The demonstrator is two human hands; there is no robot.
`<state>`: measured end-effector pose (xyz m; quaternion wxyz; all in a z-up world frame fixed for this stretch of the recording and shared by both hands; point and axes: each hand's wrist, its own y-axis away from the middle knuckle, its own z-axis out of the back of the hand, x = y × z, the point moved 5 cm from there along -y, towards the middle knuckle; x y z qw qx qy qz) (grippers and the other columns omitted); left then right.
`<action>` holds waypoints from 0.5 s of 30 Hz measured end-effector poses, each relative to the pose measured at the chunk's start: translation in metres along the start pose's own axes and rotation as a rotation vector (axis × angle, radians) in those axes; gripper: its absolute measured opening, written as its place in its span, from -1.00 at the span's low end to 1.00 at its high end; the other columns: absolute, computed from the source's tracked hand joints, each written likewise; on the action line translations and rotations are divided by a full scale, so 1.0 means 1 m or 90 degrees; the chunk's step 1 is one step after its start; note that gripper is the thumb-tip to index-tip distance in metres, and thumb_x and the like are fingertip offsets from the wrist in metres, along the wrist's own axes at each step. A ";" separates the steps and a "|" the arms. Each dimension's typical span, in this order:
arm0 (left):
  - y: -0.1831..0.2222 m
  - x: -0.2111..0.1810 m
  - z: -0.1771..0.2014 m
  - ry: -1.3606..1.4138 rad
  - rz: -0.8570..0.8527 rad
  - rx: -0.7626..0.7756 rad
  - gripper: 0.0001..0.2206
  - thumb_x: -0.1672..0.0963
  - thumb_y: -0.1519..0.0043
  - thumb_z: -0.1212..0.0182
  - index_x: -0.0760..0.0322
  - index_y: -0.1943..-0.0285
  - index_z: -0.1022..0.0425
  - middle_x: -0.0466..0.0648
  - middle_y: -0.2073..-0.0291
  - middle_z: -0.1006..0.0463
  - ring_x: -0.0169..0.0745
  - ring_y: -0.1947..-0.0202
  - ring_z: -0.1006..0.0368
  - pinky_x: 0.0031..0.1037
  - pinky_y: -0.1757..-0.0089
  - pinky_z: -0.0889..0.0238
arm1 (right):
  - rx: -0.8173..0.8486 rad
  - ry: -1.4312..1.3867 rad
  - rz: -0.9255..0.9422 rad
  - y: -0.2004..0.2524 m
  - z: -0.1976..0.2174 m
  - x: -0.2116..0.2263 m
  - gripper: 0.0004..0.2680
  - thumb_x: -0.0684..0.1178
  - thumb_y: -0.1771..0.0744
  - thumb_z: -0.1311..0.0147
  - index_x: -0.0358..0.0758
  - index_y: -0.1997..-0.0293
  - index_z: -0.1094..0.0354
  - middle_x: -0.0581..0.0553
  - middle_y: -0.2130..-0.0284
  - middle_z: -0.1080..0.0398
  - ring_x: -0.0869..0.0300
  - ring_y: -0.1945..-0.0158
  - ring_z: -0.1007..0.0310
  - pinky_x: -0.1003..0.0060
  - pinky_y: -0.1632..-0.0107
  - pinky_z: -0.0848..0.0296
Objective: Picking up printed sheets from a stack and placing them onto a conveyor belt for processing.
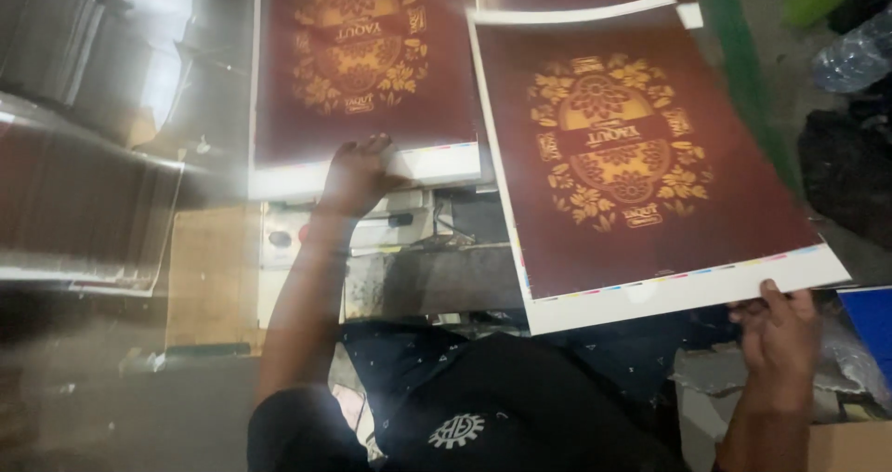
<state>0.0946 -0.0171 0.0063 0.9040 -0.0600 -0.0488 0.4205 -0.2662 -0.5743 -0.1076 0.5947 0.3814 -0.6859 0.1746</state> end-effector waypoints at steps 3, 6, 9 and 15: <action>0.004 -0.004 0.020 0.005 -0.073 -0.121 -0.43 -0.14 -0.13 -0.29 0.32 -0.13 -0.52 0.13 -0.09 -0.59 0.03 -0.12 -0.51 -0.09 -0.06 -0.30 | -0.030 0.000 -0.020 0.001 0.022 -0.011 -0.78 -0.18 -0.50 0.04 -0.31 -0.34 -0.18 -0.19 0.08 -0.45 0.17 0.28 -0.50 0.30 0.32 -0.45; 0.006 -0.007 0.046 0.091 -0.011 -0.035 -0.73 -0.04 -0.34 -0.26 0.20 0.16 -0.59 0.06 0.25 -0.64 0.08 0.20 -0.57 -0.12 0.14 -0.39 | -0.040 0.027 -0.024 0.009 0.022 -0.011 -0.71 -0.18 -0.48 0.05 -0.28 -0.43 -0.16 -0.19 0.05 -0.47 0.19 0.28 -0.50 0.33 0.35 -0.44; 0.013 0.000 0.058 0.153 -0.003 -0.181 -0.87 0.10 -0.42 -0.19 0.19 0.06 -0.62 0.09 0.37 -0.59 0.10 0.46 -0.51 -0.11 0.36 -0.33 | -0.044 0.032 -0.045 0.018 0.002 -0.011 -0.70 -0.15 -0.49 0.05 -0.32 -0.44 -0.15 -0.16 0.04 -0.48 0.21 0.25 -0.53 0.38 0.33 -0.47; 0.024 -0.053 0.107 0.096 -0.001 -0.259 -0.88 0.16 -0.38 -0.20 0.24 0.23 -0.46 0.06 0.44 -0.51 0.12 0.40 -0.49 -0.06 0.32 -0.30 | 0.045 0.049 0.026 -0.022 -0.041 -0.017 -0.70 -0.14 -0.49 0.07 -0.28 -0.44 -0.12 -0.19 0.06 -0.45 0.17 0.26 -0.51 0.37 0.35 -0.46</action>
